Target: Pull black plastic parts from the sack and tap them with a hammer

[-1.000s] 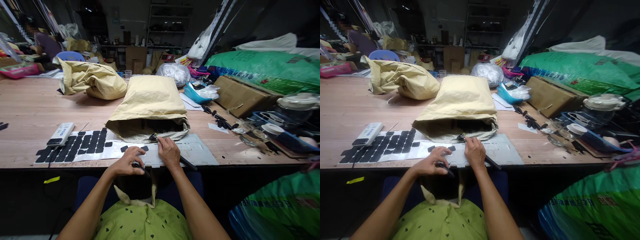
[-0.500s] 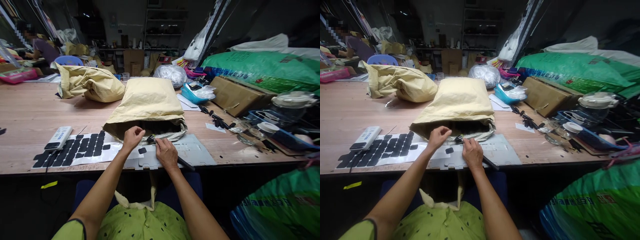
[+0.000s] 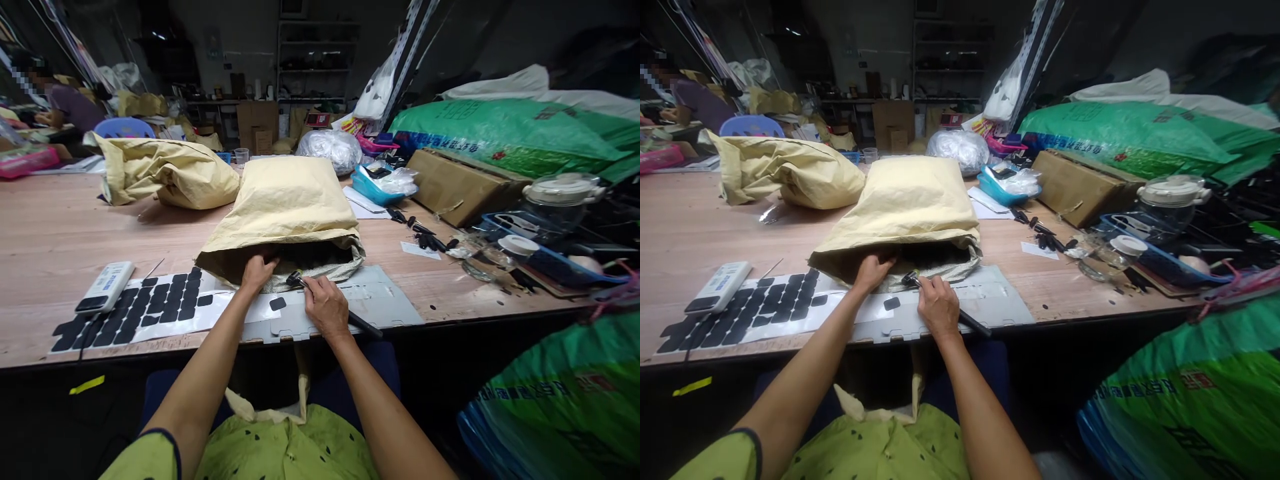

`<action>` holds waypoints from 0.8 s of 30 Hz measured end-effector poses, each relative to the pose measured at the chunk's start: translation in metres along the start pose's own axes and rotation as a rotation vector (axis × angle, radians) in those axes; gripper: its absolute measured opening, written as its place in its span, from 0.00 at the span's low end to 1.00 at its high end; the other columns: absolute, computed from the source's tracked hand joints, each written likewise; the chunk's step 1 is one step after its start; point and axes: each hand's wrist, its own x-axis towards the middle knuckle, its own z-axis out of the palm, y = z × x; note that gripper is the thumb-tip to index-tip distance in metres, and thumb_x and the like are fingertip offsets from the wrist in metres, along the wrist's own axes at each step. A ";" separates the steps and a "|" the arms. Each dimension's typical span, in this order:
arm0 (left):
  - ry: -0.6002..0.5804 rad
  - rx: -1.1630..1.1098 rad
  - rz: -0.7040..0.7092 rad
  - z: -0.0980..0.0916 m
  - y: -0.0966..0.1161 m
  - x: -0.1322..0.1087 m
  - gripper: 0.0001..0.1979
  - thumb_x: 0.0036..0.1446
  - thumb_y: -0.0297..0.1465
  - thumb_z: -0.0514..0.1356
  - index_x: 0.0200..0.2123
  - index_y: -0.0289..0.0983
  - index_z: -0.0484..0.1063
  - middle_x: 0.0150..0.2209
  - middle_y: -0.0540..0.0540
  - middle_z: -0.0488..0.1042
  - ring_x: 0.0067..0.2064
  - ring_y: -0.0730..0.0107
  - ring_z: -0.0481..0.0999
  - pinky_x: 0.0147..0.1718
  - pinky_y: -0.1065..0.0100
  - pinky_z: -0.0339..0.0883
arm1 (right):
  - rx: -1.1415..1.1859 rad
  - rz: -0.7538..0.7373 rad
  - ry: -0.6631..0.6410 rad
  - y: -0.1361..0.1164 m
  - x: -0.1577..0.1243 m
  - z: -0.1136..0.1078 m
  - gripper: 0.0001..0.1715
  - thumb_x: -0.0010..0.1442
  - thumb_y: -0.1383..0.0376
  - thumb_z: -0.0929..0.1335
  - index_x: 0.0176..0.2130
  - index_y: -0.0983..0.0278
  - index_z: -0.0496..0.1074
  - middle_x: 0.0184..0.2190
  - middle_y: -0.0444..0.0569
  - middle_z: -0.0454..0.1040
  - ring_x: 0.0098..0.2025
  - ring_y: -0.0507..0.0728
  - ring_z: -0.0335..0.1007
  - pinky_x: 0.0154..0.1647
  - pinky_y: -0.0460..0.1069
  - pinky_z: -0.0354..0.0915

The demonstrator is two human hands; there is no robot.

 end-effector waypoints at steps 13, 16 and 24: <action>-0.060 0.134 0.345 -0.016 -0.036 -0.074 0.08 0.57 0.35 0.63 0.38 0.39 0.77 0.34 0.46 0.75 0.39 0.61 0.67 0.41 0.62 0.60 | 0.005 -0.012 0.018 0.001 -0.001 0.001 0.16 0.63 0.66 0.65 0.50 0.58 0.75 0.37 0.48 0.73 0.39 0.57 0.62 0.40 0.49 0.55; -0.063 0.145 0.354 -0.015 -0.038 -0.074 0.08 0.57 0.35 0.63 0.39 0.39 0.77 0.34 0.46 0.74 0.39 0.61 0.66 0.41 0.62 0.60 | 0.011 -0.015 0.026 0.001 -0.001 0.001 0.16 0.62 0.66 0.65 0.49 0.59 0.75 0.36 0.49 0.73 0.39 0.57 0.62 0.40 0.49 0.55; -0.091 0.042 0.343 -0.019 -0.038 -0.074 0.08 0.57 0.33 0.63 0.40 0.39 0.78 0.36 0.46 0.74 0.40 0.61 0.67 0.42 0.62 0.60 | 0.021 -0.010 0.038 0.002 -0.002 0.003 0.17 0.62 0.66 0.65 0.50 0.59 0.75 0.37 0.48 0.73 0.39 0.56 0.62 0.41 0.49 0.55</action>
